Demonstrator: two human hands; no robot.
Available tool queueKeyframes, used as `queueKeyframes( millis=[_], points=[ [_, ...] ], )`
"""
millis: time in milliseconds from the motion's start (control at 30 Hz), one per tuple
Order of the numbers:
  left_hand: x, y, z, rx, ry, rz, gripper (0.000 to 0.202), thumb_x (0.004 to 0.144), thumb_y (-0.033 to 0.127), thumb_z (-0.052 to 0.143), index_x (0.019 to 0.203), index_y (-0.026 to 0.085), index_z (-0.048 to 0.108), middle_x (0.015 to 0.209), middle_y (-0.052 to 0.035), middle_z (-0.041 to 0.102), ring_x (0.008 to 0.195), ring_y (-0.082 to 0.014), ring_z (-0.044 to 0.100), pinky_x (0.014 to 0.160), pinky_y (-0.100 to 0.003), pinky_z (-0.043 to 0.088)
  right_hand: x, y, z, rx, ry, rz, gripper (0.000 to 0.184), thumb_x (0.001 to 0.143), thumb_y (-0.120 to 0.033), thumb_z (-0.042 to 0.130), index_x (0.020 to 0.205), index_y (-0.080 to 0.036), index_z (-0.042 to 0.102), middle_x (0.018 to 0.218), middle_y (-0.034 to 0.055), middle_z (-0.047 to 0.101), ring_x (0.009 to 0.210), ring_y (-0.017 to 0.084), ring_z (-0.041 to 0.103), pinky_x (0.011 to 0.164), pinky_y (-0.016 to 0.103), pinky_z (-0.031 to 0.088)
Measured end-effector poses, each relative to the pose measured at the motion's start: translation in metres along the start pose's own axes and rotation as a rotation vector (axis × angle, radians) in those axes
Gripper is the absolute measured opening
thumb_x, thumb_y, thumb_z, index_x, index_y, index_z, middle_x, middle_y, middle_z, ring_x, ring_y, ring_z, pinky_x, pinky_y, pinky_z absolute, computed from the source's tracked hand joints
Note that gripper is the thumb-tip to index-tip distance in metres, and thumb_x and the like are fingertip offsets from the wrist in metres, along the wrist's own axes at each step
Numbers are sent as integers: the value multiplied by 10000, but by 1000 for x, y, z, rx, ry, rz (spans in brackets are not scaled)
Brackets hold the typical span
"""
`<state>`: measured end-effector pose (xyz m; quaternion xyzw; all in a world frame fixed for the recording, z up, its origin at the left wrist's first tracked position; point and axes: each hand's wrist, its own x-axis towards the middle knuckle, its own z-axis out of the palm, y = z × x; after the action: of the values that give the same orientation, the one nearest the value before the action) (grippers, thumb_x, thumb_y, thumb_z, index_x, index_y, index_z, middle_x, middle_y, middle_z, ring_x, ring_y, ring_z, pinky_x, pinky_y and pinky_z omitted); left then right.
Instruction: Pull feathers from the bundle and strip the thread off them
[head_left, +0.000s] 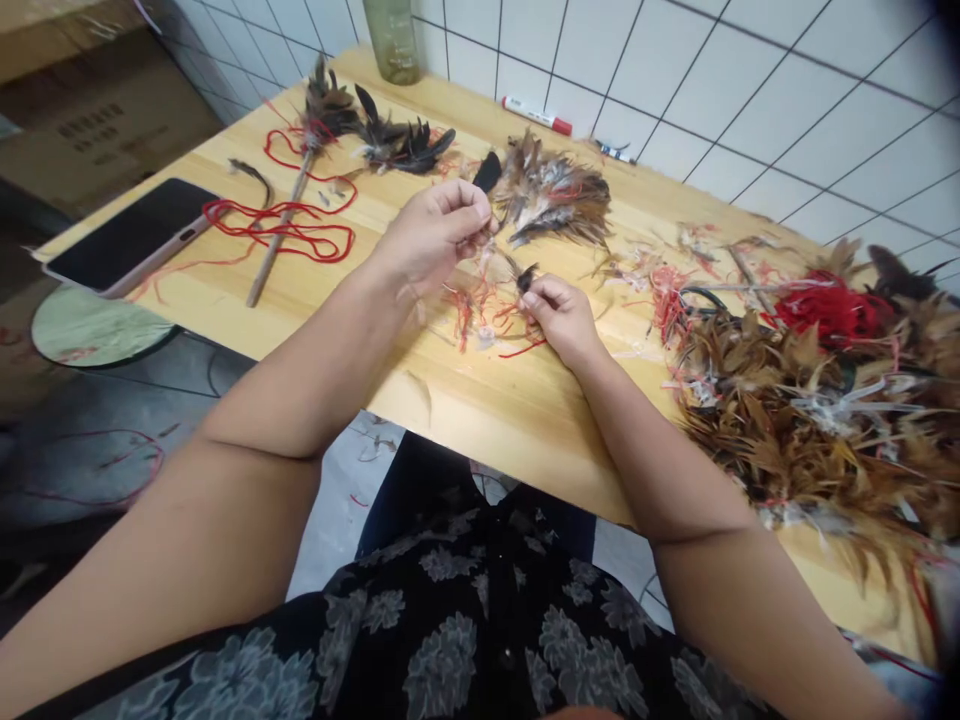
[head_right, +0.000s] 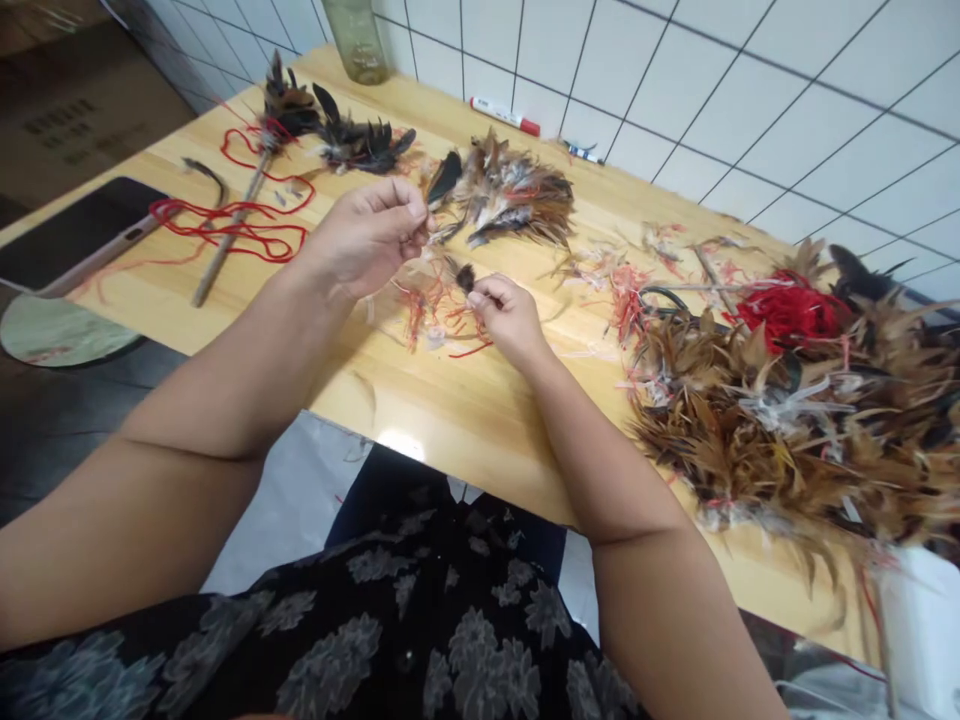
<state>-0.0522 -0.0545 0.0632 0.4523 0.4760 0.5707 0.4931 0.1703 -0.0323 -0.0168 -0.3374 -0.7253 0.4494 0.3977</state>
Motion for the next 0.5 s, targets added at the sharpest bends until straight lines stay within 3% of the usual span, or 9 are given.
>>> queueKeyframes(
  millis=[133,267,433,500],
  points=[
    [-4,6,8,-51,-33,-25,351,1014,73,859,806,176,596,788,8,687,637,-82,578,623,-193,428,-1,-3,-6,18,-9,52,483,920,-683,769,771,-245,631,759,-2,584,731,163,510,805,362,460],
    [-4,7,10,-86,-62,-33,362,1026,47,848,829,172,572,785,16,699,596,-65,565,612,-185,412,0,-3,-8,70,50,38,579,873,-764,829,733,-241,623,793,-4,588,798,160,530,870,354,452],
    [1,6,6,4,-22,-6,379,1126,-28,591,837,209,526,704,28,647,589,-98,497,612,-255,356,1,-3,-8,264,121,140,638,757,-758,937,717,-239,569,735,-34,565,714,118,441,754,300,372],
    [5,9,-5,121,36,108,347,1087,5,667,852,235,556,692,28,628,646,-137,497,671,-305,385,2,-3,-9,327,151,171,596,725,-688,964,725,-240,571,713,-40,578,676,105,419,701,281,335]
  ],
)
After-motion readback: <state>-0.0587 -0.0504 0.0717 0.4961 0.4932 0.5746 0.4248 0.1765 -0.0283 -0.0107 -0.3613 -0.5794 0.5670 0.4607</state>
